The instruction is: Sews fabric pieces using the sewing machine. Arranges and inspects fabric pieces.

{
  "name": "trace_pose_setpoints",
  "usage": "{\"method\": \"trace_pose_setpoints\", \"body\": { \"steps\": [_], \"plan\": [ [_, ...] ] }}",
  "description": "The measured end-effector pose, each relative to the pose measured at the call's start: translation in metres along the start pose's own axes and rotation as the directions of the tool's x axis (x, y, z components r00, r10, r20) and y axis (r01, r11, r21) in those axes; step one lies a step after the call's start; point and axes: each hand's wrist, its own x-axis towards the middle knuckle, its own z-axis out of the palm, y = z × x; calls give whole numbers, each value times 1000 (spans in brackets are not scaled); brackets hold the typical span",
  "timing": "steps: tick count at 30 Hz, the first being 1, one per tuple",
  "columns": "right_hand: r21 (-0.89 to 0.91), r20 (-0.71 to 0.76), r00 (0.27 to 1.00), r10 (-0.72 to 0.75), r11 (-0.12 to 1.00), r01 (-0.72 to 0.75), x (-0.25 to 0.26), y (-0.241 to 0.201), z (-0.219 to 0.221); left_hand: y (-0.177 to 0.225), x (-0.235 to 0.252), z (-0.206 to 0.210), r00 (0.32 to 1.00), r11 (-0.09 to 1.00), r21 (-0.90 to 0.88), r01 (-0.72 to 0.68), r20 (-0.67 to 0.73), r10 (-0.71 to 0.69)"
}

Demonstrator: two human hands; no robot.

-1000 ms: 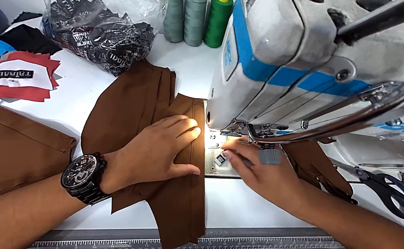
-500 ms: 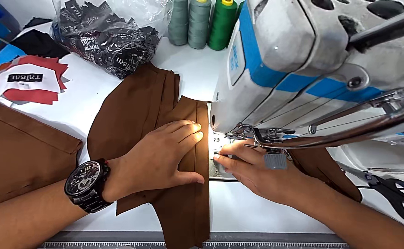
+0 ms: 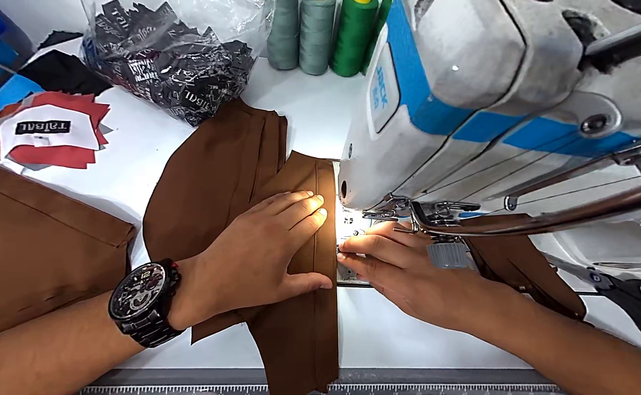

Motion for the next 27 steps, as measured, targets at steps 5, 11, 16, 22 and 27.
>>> {"method": "trace_pose_setpoints", "body": {
  "steps": [5, 11, 16, 22, 27],
  "plan": [
    [23, -11, 1000, 6, 1000, -6, -1, 1, 2, 3, 1, 1, 994, 997, 4, -77, -79, 77],
    [24, -13, 1000, 16, 1000, -16, -4, 2, -2, 5, -2, 2, 950, 958, -69, -279, -169, 264],
    [2, 1, 1000, 28, 1000, -28, -6, 5, -4, 5, -4, 0, 942, 952, -41, -304, -164, 294],
    [16, -26, 999, 46, 999, -45, -13, 6, 0, 8, -4, 1, 950, 951, -87, -296, -131, 283],
    [55, -75, 997, -15, 998, 19, -8, 14, 5, 7, -6, -1, 957, 943, -166, -288, -73, 280]
  ]
}}
